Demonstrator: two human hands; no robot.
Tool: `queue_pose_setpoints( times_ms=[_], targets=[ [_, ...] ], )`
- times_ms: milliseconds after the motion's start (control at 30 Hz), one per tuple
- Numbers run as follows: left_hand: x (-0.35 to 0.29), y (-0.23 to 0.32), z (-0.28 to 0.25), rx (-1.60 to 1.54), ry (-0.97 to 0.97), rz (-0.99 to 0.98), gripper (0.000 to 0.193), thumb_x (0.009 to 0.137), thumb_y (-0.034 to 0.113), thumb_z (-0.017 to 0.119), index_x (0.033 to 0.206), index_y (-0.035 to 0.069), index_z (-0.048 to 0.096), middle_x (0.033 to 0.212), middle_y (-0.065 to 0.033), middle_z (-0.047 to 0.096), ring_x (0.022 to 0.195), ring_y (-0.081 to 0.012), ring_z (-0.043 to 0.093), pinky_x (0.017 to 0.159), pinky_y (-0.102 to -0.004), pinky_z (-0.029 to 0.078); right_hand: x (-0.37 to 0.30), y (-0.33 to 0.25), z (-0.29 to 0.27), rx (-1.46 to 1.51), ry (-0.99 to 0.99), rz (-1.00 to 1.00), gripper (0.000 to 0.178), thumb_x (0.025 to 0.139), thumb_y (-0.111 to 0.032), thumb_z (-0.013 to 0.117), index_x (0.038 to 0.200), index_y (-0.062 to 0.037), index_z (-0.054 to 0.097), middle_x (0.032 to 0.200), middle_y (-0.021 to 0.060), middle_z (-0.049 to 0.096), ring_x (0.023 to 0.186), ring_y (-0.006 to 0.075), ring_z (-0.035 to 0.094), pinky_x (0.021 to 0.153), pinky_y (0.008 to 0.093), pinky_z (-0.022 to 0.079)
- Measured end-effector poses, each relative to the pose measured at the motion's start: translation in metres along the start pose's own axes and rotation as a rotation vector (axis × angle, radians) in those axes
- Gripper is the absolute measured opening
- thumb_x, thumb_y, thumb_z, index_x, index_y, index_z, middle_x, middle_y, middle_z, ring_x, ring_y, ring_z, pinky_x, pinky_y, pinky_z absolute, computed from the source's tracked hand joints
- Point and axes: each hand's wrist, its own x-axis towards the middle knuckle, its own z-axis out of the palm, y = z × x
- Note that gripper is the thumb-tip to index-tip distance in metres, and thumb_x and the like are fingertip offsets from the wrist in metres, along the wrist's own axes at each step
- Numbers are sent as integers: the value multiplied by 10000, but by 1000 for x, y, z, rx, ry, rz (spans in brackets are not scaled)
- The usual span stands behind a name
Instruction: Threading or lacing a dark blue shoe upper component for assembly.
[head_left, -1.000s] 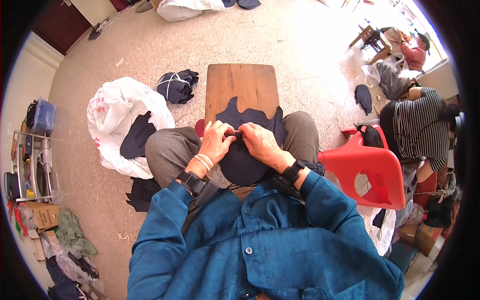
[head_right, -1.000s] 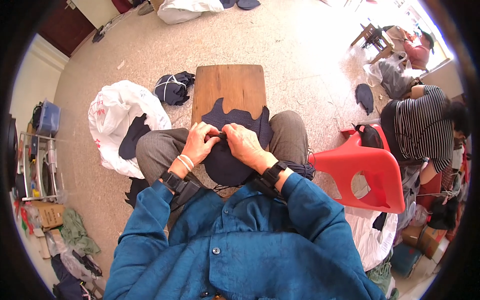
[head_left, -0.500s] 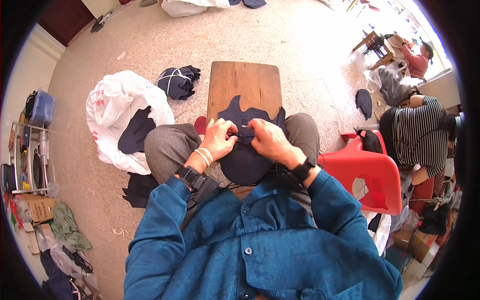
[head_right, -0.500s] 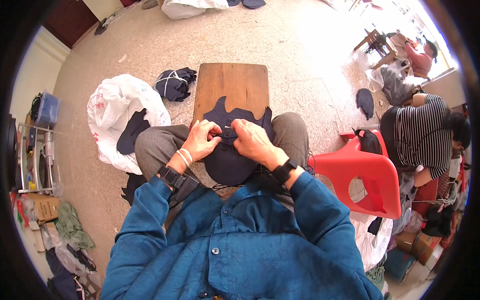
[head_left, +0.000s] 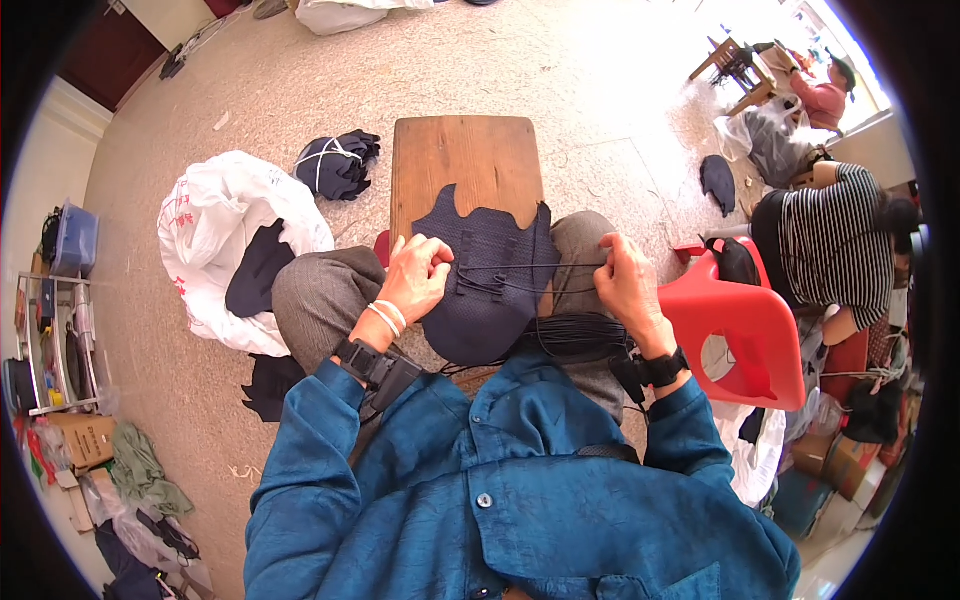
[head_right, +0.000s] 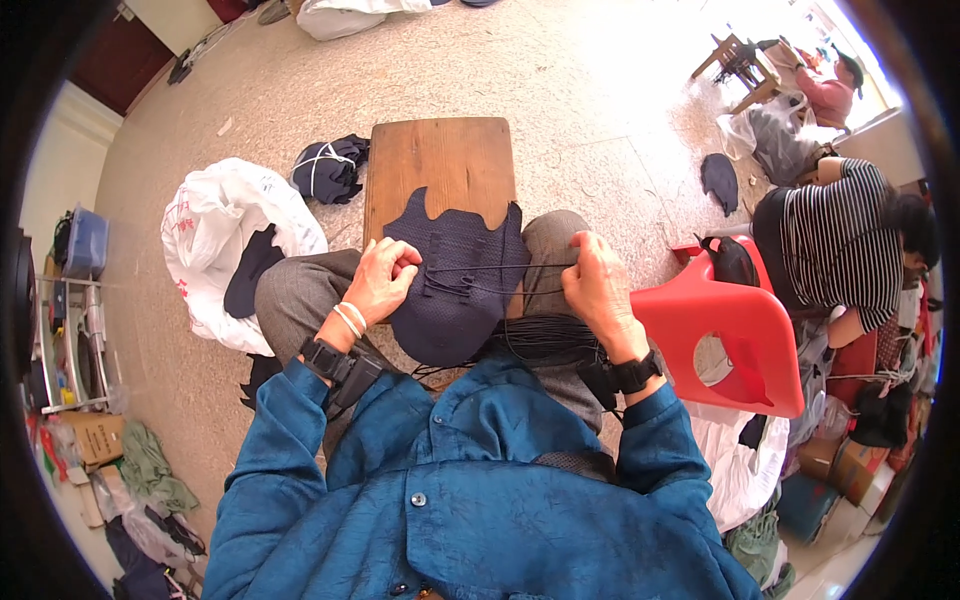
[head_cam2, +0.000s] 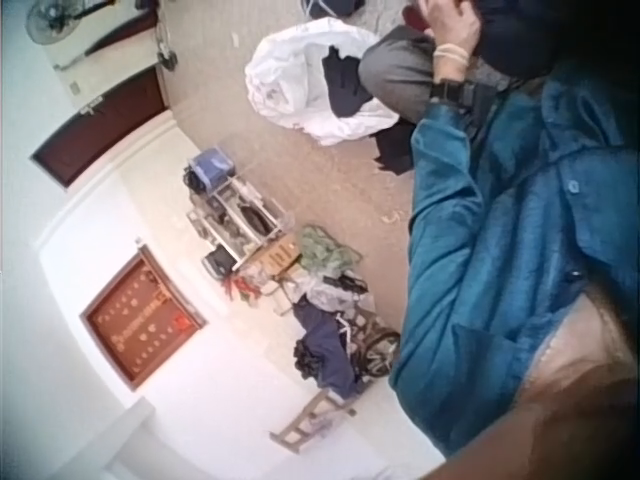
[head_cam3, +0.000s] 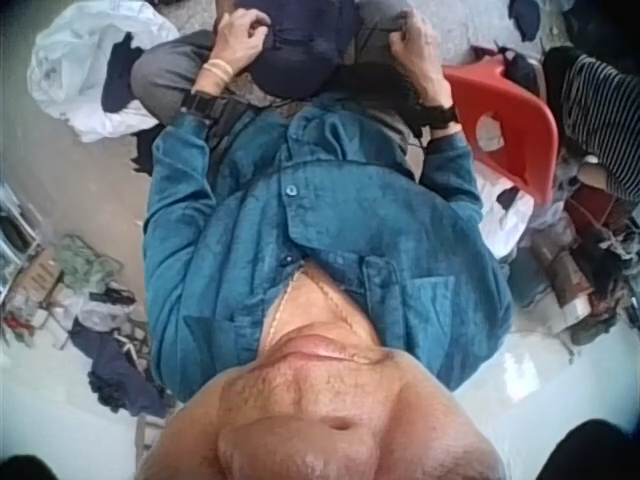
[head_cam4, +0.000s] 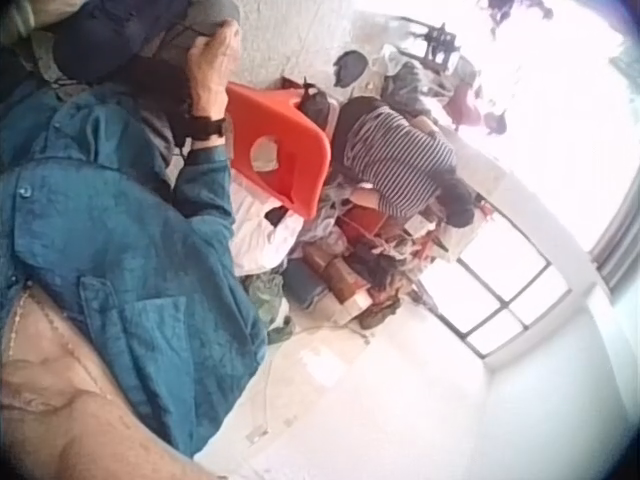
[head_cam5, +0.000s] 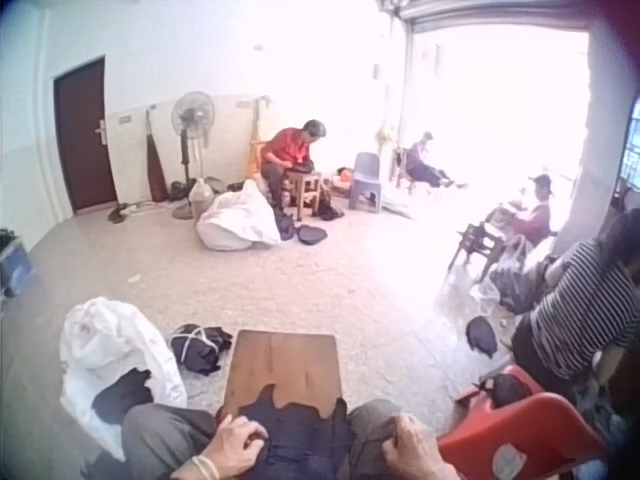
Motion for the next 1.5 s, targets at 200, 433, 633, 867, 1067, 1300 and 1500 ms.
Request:
queue_pose_setpoints(
  times_ms=[200, 433, 633, 867, 1067, 1300, 1500],
  targets=[
    [-1, -1, -1, -7, -14, -24, 62, 837, 25, 693, 893, 34, 668, 847, -61, 576, 734, -153, 571, 732, -301, 506, -6, 10, 5, 37, 69, 44, 331, 788, 16, 568, 1116, -16, 598, 785, 127, 561, 740, 323, 601, 696, 429, 500],
    [1, 1, 0, 17, -13, -10, 90, 826, 45, 719, 901, 29, 671, 847, -60, 581, 730, -152, 572, 736, -301, 507, -10, 17, 2, 71, 18, 235, 334, 794, 3, 567, 1127, 17, 600, 965, 229, 639, 916, 404, 641, 821, 484, 519],
    [4, 13, -8, 41, -96, -57, 109, 829, 92, 745, 900, 45, 677, 862, -56, 619, 714, -157, 613, 762, -322, 497, -3, -29, 7, 193, 43, 70, 339, 789, 4, 601, 1129, -4, 599, 860, 148, 626, 783, 324, 635, 734, 425, 532],
    [-2, 58, 17, 228, -65, 374, 131, 762, 134, 762, 875, 115, 699, 954, -72, 606, 994, -282, 591, 889, -414, 427, 4, -56, -6, 495, 6, 225, 288, 795, 1, 611, 1082, -18, 633, 761, 85, 595, 663, 230, 601, 642, 352, 514],
    [11, 52, 12, -128, 55, 236, 57, 836, 41, 711, 885, 44, 680, 844, -81, 587, 743, -207, 593, 682, -318, 484, 4, -40, -4, 354, 76, -1, 210, 780, 12, 604, 975, -27, 670, 747, 91, 600, 669, 236, 608, 640, 355, 511],
    [9, -3, -9, -461, 60, -169, 101, 921, 99, 731, 957, 6, 717, 794, 28, 656, 633, -41, 559, 598, -218, 474, 0, -33, -5, 335, 9, 56, 205, 795, 16, 587, 984, -21, 656, 814, 143, 595, 747, 314, 626, 699, 420, 521],
    [19, -7, -39, -881, 61, -395, 180, 1004, 202, 657, 1084, 46, 696, 979, -43, 726, 698, -77, 645, 648, -236, 558, -12, -23, -6, 145, -58, -145, 174, 832, 55, 549, 996, 15, 592, 968, 227, 553, 890, 429, 599, 768, 476, 501]
  ],
)
